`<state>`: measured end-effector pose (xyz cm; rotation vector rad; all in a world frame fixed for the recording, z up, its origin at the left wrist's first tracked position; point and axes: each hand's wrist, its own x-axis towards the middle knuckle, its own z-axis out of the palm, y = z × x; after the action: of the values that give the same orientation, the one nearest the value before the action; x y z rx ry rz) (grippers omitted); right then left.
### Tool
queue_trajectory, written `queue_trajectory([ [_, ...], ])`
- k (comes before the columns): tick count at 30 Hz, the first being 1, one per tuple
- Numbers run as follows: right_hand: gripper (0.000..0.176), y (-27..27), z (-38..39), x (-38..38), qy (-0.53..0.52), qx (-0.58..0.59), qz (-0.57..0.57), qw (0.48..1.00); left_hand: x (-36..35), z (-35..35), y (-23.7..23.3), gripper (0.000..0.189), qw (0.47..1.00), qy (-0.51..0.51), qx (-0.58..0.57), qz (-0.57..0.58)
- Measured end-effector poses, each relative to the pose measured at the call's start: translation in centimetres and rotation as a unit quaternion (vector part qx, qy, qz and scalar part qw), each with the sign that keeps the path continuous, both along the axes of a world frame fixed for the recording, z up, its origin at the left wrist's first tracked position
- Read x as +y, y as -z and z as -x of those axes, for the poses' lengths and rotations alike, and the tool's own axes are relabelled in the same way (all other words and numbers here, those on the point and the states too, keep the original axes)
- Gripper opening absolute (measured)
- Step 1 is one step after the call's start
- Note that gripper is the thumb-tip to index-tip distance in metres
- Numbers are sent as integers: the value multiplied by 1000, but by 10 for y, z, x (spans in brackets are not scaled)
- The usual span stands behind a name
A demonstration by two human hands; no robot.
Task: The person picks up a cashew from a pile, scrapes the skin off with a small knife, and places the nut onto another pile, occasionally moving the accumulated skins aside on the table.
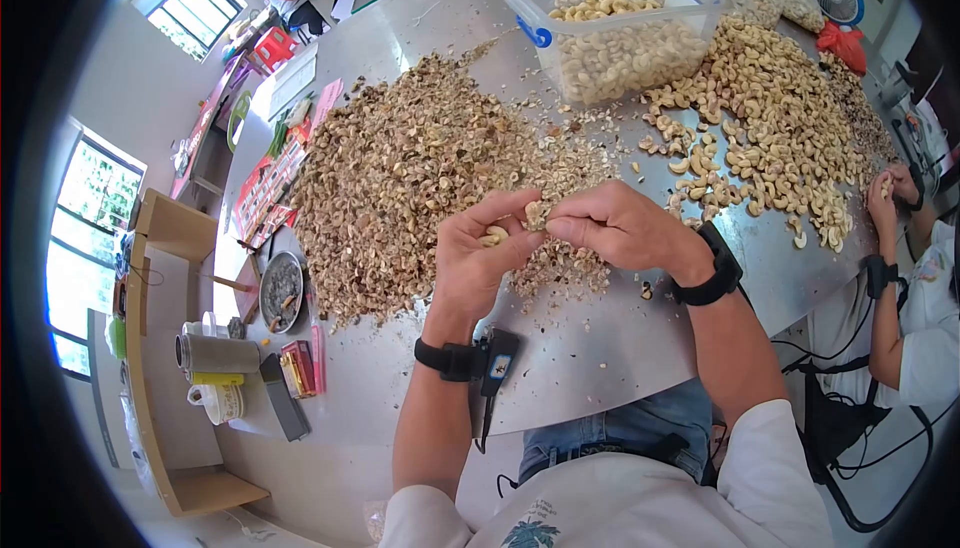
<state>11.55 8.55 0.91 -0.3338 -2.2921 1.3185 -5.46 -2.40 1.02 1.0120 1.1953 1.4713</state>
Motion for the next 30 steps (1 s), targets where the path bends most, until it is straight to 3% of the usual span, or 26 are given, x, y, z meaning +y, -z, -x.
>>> queue_trajectory([
  [13,23,-4,-1,-1,8,-24,-2,1000,2,2,6,42,998,-1,58,-22],
  [19,19,4,7,-1,60,60,-163,983,1,1,4,38,1000,-5,5,-4],
  [22,10,4,7,-4,81,68,-201,974,1,0,2,38,1000,-12,-22,7],
  [30,9,0,12,-10,156,99,-322,928,0,-2,0,37,997,-28,-68,1],
])
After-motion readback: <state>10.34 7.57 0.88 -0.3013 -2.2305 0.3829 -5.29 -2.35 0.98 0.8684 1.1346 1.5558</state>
